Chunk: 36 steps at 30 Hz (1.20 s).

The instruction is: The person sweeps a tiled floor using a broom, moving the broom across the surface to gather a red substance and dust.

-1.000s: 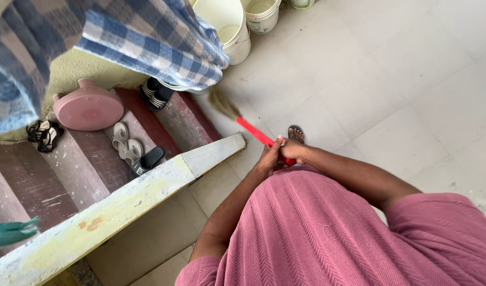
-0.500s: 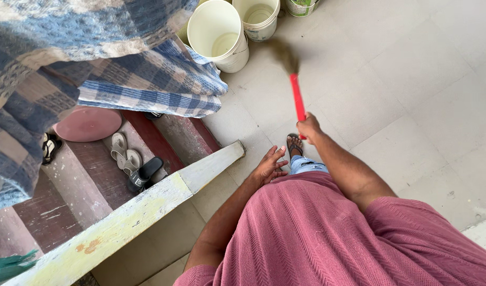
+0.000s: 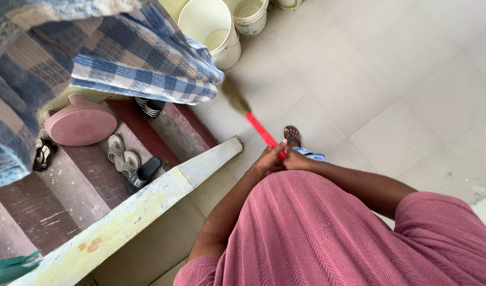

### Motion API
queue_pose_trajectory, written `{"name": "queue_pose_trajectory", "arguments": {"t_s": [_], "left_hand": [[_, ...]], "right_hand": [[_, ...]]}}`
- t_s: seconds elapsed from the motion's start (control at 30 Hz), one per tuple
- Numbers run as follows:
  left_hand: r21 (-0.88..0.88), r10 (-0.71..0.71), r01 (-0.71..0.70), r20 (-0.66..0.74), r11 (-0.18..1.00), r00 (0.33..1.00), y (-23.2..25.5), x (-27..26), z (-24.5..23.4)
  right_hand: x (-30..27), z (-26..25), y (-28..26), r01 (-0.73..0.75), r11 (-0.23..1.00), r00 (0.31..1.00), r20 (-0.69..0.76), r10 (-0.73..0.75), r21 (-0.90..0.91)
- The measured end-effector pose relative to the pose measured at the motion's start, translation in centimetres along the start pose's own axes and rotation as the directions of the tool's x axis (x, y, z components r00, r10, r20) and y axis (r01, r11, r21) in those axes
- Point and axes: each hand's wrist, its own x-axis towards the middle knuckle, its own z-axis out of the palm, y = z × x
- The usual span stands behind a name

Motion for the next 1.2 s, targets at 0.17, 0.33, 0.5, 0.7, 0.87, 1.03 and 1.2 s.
{"name": "queue_pose_trajectory", "arguments": {"t_s": [0.17, 0.33, 0.5, 0.7, 0.87, 1.03, 1.2], "left_hand": [[0.009, 0.044, -0.046, 0.138, 0.999, 0.989, -5.8, 3.3, -4.0], [0.174, 0.063, -0.099, 0.199, 0.98, 0.978, -5.9, 2.1, -3.9], [0.292, 0.014, -0.076, 0.209, 0.953, 0.978, -4.2, -1.2, -1.2], [0.365, -0.073, -0.013, 0.221, 0.931, 0.973, -3.0, -3.1, 2.7], [0.325, -0.098, -0.032, 0.376, 0.945, 0.921, -3.7, -1.3, 4.5], [0.469, -0.15, -0.095, 0.459, 0.878, 0.876, -3.5, -2.0, 5.2], [0.403, -0.182, -0.015, 0.446, 0.915, 0.876, -2.4, -1.9, 6.6]], "right_hand": [[2.0, 4.2, 4.3, -0.361, 0.831, 0.932, 0.134, 0.337, 0.423], [2.8, 2.0, 3.9, -0.312, 0.607, 0.774, -0.175, 0.609, 0.731], [-0.7, -2.4, -1.0, -0.319, 0.887, 0.66, -0.593, 0.461, 0.334], [-9.9, -2.9, -2.7, -0.427, 0.891, 0.769, -0.457, 0.447, 0.152], [-10.3, 0.3, 3.0, -0.23, 0.363, 0.844, -0.001, 0.536, 0.903], [-9.8, 0.4, 9.5, -0.108, 0.144, 0.748, -0.015, 0.664, 0.984], [-9.6, -0.3, 6.7, -0.089, 0.664, 0.66, -0.455, 0.597, 0.742]]}}
